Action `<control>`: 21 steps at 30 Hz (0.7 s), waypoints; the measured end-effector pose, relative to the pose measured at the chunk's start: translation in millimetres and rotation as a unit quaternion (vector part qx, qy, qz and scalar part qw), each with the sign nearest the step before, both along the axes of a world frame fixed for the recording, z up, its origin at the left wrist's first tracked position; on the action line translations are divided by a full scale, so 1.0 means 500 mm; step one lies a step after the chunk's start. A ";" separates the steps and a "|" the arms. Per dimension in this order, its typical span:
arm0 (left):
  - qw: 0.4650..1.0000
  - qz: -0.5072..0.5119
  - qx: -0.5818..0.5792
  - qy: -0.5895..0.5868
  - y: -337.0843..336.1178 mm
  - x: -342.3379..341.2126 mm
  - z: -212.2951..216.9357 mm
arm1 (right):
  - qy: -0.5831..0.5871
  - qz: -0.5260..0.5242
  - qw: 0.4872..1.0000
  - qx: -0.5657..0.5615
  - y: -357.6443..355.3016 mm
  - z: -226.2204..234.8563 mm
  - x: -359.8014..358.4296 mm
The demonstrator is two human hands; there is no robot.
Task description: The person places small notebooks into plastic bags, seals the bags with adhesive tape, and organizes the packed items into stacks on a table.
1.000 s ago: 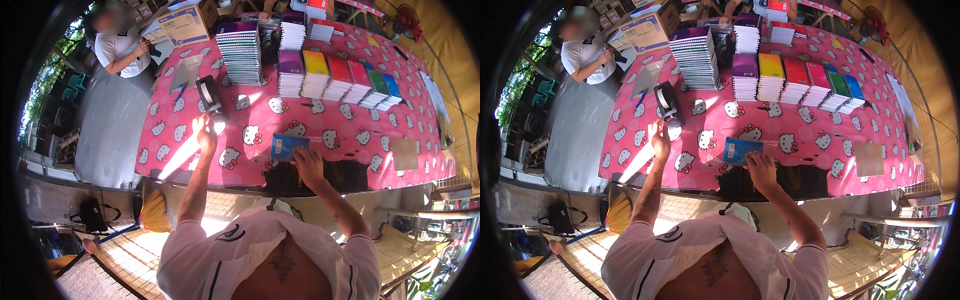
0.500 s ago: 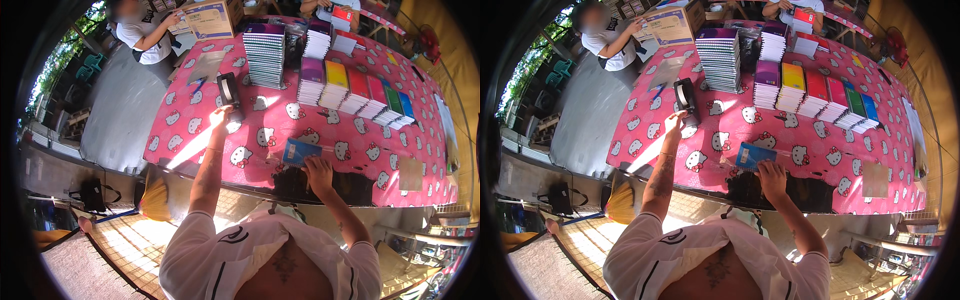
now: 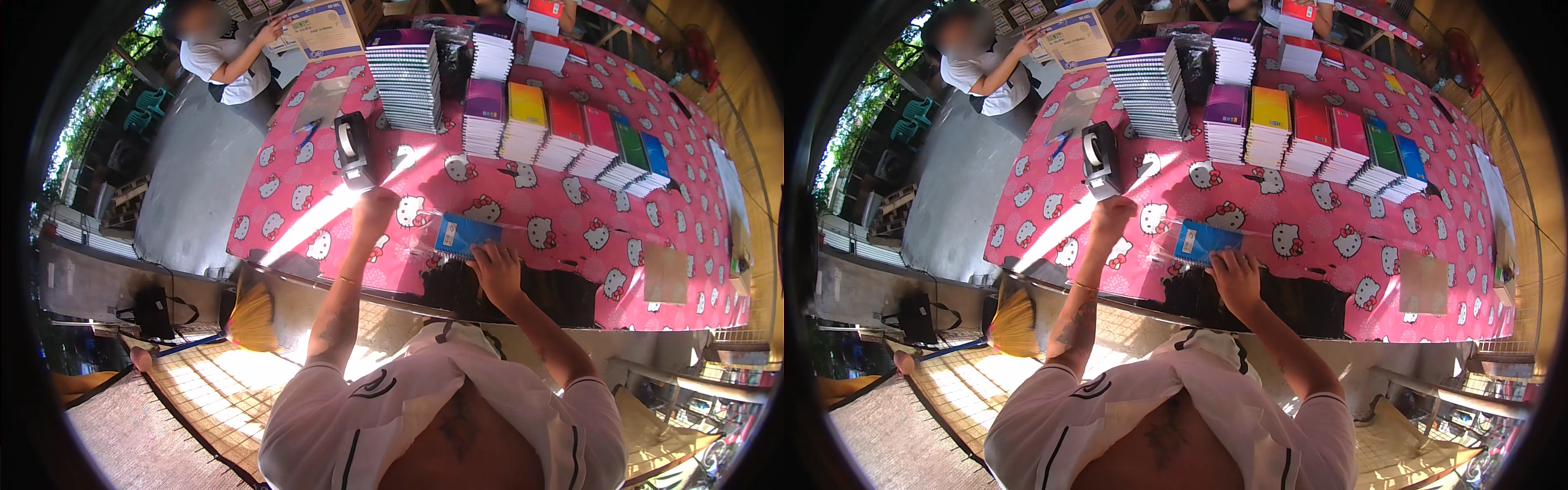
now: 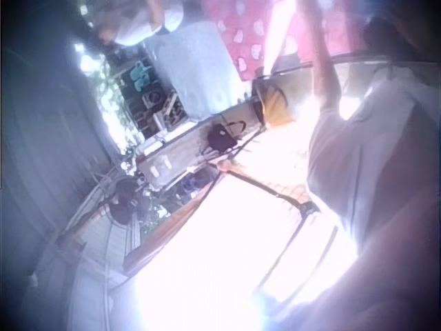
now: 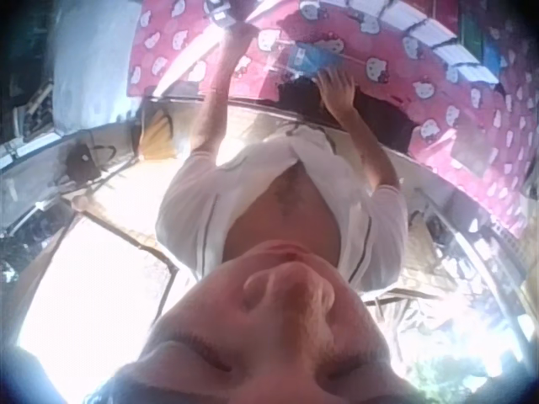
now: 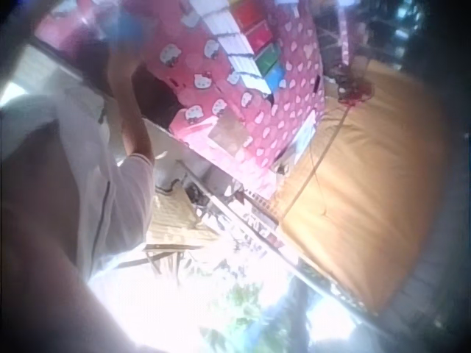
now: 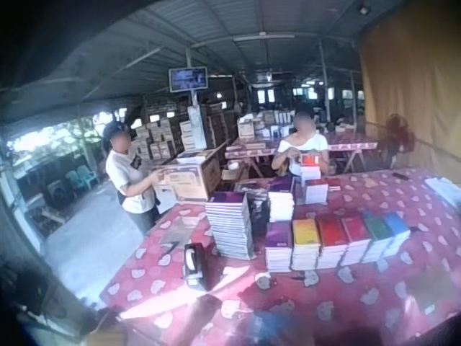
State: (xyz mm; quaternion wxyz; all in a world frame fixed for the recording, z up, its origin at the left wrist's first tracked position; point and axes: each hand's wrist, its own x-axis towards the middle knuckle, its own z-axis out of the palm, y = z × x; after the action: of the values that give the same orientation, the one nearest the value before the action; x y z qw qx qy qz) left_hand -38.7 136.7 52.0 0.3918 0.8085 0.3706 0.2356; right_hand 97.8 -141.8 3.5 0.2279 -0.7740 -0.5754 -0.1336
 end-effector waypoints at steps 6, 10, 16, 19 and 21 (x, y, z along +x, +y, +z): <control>0.987 -0.096 0.027 0.124 -0.250 0.111 -0.007 | 0.005 0.028 1.000 0.011 0.006 0.002 0.011; 0.951 -0.107 0.166 0.237 -0.258 0.101 -0.024 | 0.018 0.040 0.998 0.042 0.001 -0.009 0.023; 0.933 -0.138 0.243 0.226 -0.266 0.076 -0.033 | 0.033 0.056 0.998 -0.020 -0.018 0.058 0.029; 0.916 -0.176 0.301 0.198 -0.288 0.046 -0.017 | -0.005 0.058 0.998 -0.013 -0.020 0.059 0.040; 0.910 -0.183 0.348 0.134 -0.320 0.018 -0.030 | 0.013 0.103 0.995 -0.007 -0.006 0.046 0.064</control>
State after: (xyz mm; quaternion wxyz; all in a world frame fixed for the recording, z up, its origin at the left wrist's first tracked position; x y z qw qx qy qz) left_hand -29.4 -23.5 36.9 0.0688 0.9712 0.1596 0.1630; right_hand 129.9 -144.7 26.7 0.2423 -0.7143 -0.6496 -0.0953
